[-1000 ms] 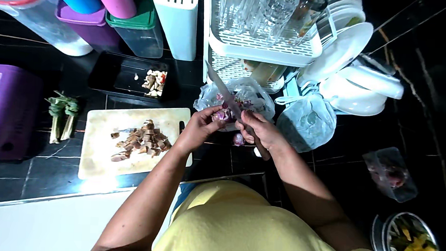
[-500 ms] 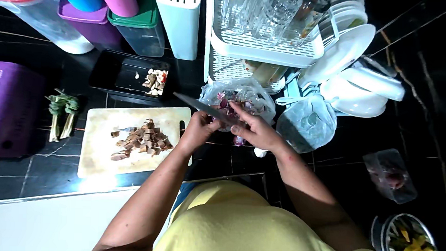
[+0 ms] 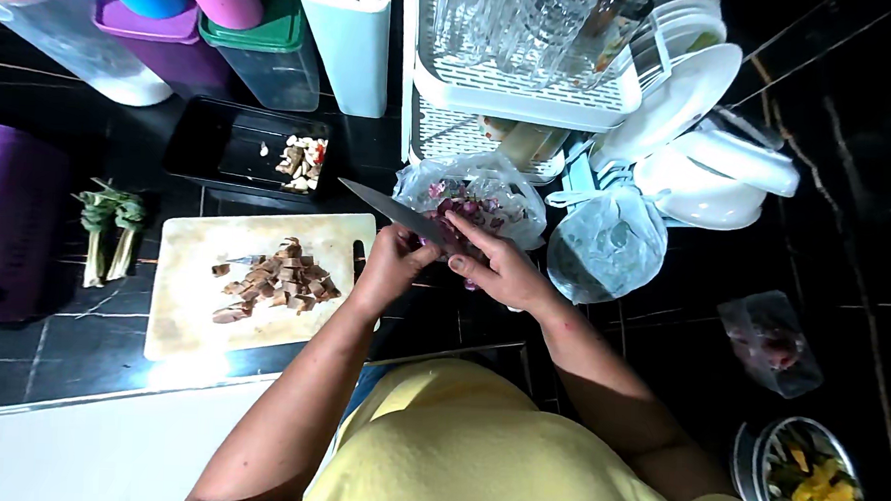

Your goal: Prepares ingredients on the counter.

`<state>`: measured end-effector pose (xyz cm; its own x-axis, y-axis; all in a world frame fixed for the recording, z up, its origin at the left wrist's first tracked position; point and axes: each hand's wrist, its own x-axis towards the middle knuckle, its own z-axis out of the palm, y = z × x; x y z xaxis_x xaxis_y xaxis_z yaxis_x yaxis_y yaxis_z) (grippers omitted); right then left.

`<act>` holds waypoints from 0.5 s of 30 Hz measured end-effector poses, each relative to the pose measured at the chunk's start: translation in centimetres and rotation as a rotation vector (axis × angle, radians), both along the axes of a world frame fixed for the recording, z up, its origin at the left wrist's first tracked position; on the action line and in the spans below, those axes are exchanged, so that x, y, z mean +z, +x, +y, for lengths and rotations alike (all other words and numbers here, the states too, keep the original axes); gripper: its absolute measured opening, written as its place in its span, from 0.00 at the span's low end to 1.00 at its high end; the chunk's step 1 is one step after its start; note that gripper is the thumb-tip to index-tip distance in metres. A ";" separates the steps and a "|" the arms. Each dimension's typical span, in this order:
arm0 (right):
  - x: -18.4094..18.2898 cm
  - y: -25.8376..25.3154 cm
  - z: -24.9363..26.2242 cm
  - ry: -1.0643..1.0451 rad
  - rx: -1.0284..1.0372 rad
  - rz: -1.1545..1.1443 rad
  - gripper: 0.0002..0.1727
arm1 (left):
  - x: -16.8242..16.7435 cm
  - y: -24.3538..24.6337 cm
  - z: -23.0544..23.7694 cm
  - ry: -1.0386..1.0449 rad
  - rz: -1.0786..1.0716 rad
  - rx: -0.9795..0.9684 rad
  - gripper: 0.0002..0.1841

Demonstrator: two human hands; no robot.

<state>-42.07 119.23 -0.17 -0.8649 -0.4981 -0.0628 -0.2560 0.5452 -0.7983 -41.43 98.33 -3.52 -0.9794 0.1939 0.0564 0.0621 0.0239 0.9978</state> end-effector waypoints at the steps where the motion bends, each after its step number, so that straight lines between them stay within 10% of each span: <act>1: 0.2 0.2 0.0 -0.018 0.002 -0.049 0.38 | 0.0 0.0 -0.1 -0.005 0.003 -0.007 0.20; 10: 0.0 0.2 -0.7 -0.036 -0.141 -0.035 0.30 | -0.5 -0.2 0.3 -0.234 0.195 0.015 0.13; 15: 0.9 -0.7 0.1 -0.561 -0.219 -0.705 0.15 | -1.0 -0.2 0.0 0.064 0.010 -0.018 0.26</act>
<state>-42.77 119.37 0.76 -0.7967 -0.4449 -0.4091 0.4519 0.0109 -0.8920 -41.64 98.31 -4.49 -0.9751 0.2072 0.0794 0.0724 -0.0413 0.9965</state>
